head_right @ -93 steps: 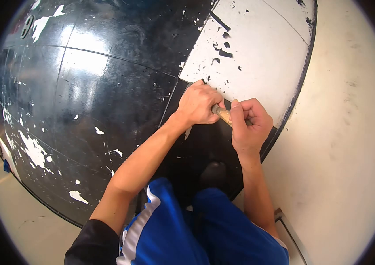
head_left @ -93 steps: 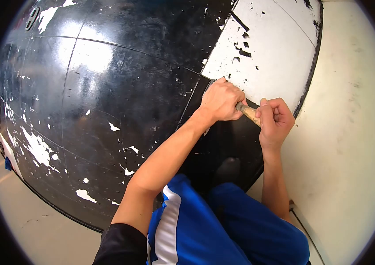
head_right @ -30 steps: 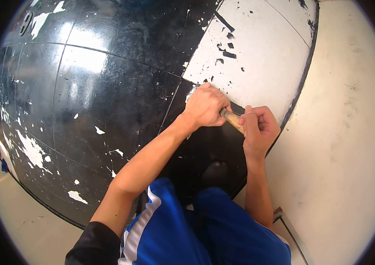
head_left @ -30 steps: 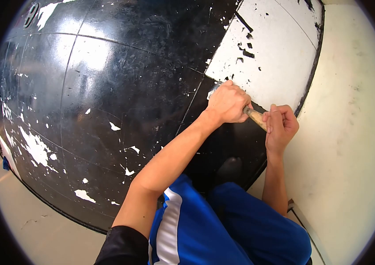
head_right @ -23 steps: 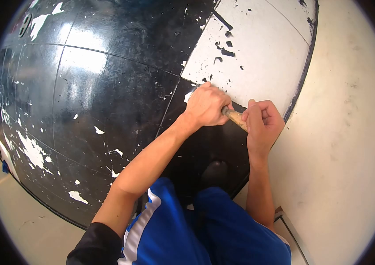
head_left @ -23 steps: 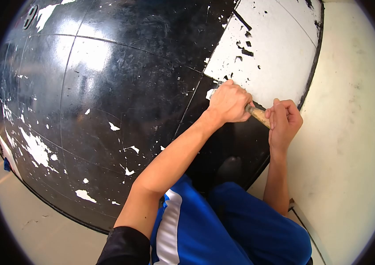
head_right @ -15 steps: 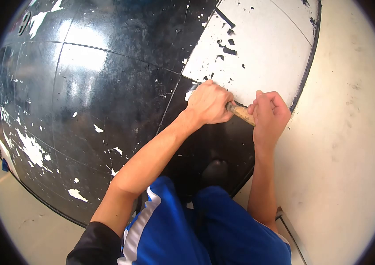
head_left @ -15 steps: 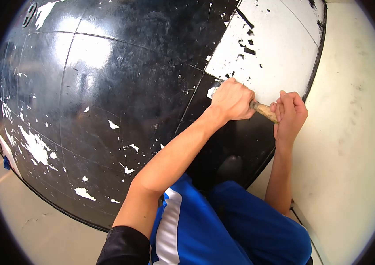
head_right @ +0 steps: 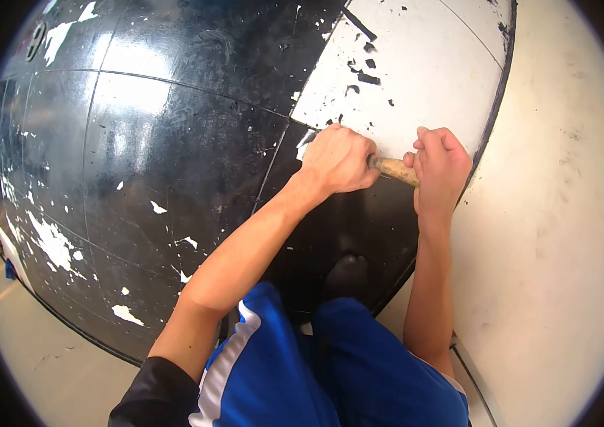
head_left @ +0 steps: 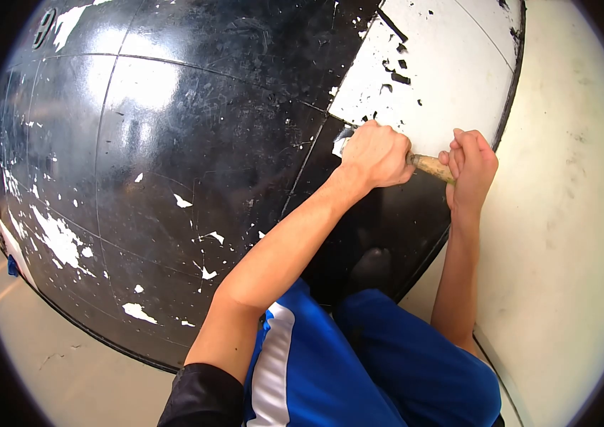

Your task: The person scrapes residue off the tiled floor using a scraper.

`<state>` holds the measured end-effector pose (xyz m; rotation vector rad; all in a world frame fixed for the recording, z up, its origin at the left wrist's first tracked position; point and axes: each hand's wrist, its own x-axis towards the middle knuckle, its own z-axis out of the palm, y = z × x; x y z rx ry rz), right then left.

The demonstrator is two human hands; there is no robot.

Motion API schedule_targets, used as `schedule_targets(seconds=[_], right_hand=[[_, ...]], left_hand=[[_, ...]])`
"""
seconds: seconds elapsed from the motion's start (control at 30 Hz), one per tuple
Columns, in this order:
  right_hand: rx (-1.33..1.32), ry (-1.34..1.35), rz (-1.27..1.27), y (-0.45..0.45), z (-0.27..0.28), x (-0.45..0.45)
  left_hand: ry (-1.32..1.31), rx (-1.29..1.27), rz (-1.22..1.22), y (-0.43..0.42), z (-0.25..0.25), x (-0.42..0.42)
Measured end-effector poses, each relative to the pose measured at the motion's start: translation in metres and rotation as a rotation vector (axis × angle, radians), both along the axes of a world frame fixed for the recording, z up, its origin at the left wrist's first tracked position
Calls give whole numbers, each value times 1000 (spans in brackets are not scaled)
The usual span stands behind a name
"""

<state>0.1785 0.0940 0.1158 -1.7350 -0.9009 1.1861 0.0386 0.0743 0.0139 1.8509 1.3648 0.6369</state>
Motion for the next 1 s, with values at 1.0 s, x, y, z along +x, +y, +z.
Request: schedule_targets(seconds=[1.0], right_hand=[[71, 94, 2, -16, -6, -4]], left_hand=[[-9, 84, 7, -5, -3, -8]])
